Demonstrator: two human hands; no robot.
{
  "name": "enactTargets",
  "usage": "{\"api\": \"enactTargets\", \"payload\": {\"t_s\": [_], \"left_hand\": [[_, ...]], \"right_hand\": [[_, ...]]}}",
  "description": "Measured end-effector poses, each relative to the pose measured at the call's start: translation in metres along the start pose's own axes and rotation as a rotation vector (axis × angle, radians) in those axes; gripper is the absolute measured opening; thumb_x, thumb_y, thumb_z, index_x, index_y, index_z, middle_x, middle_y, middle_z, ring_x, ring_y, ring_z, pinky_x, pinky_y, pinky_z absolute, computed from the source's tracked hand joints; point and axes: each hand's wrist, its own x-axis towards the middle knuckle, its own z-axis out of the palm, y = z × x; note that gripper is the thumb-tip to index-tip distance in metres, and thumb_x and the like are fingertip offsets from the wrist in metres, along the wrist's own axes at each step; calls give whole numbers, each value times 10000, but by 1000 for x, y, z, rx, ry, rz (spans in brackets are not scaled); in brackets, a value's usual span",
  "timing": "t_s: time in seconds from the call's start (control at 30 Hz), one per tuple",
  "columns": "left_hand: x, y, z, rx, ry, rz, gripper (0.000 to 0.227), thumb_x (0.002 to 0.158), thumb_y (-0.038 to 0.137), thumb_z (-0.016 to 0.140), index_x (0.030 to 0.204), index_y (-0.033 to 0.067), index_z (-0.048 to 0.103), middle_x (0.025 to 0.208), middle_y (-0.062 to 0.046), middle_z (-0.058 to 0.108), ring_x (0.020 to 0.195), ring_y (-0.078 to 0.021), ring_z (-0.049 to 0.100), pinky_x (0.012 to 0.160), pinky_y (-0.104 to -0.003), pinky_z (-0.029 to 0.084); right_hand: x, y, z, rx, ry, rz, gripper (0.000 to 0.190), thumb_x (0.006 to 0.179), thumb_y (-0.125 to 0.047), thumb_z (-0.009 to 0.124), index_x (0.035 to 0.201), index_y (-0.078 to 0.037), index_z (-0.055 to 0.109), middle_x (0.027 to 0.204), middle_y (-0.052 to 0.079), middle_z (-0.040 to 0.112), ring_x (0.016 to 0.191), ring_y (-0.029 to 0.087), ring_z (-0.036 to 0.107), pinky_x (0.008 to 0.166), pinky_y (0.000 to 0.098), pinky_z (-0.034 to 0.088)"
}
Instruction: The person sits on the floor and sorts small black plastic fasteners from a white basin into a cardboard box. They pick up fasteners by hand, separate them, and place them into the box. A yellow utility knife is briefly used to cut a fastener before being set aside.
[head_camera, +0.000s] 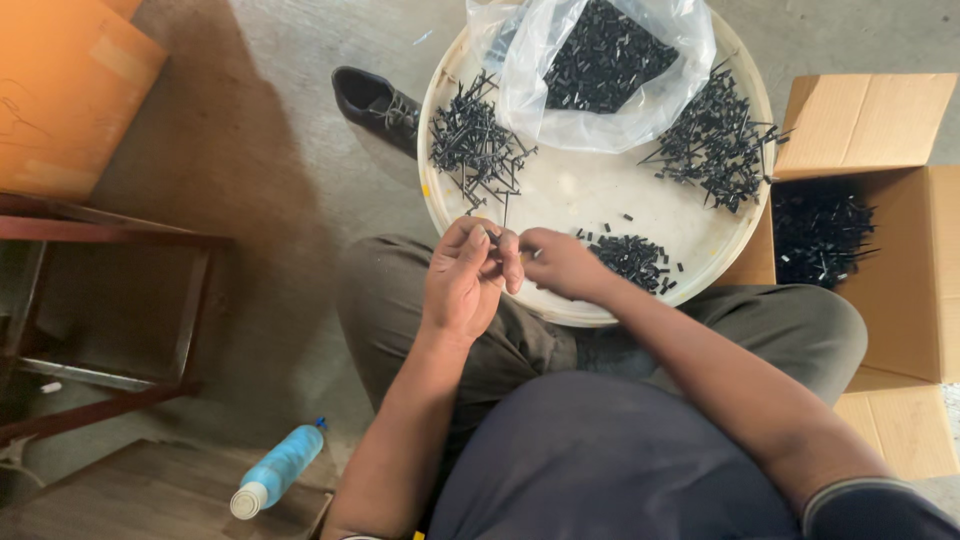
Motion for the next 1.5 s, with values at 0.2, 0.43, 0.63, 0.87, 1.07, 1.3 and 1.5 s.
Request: {"api": "enactTargets", "payload": {"t_s": [0.2,0.43,0.63,0.87,1.07,1.3,1.5], "left_hand": [[-13,1,35,97,129,-47,156,1103,187,575,1095,32,599,956,-144,656,721,-206,611,639,-333,478],[-13,-16,74,213,98,-130,136,1095,147,608,1106,18,567,918,-140,636,747,-203,603,680,-340,491],[-8,-33,85,276,169,-270,215,1049,156,597,1182,-9,629,925,-114,640,737,-201,614,652,-349,507],[-2,-52,93,382,204,-282,163,1071,178,612,1123,24,616,1003,-81,621,794,-173,607,662,-363,514],[6,-60,97,425,354,-244,141,1038,170,606,1127,61,594,1000,-30,607,763,-140,575,623,-342,482],[8,-60,105,172,204,-309,75,1109,169,548,1125,96,555,827,-17,527,662,-131,495,602,-308,422],[6,-60,106,120,165,-342,104,1094,166,522,1170,104,558,797,-70,581,624,-173,531,608,-336,436]], "right_hand": [[-67,34,-30,1081,-69,-21,226,956,-127,613,1163,-48,565,885,30,602,649,98,523,562,267,421],[-116,50,-32,1331,-143,-191,253,1064,-218,603,1234,-33,579,754,-4,503,595,75,397,516,240,339],[-115,60,-39,1370,-106,-103,455,1094,-394,464,1233,15,611,749,44,578,608,117,453,535,254,379],[-119,69,-49,1367,-110,-215,485,1126,-346,474,1467,-1,505,879,59,601,645,66,447,555,227,394],[-121,65,-64,1230,-166,-328,587,1053,-119,477,1593,10,287,1145,107,658,664,90,519,620,247,484],[-123,64,-62,1020,-167,-221,522,1053,-190,467,1543,-30,378,885,75,687,520,62,499,475,210,432],[-121,70,-55,1023,-108,-206,483,1076,-267,462,1488,-15,473,773,46,662,500,52,482,460,198,398]]}}
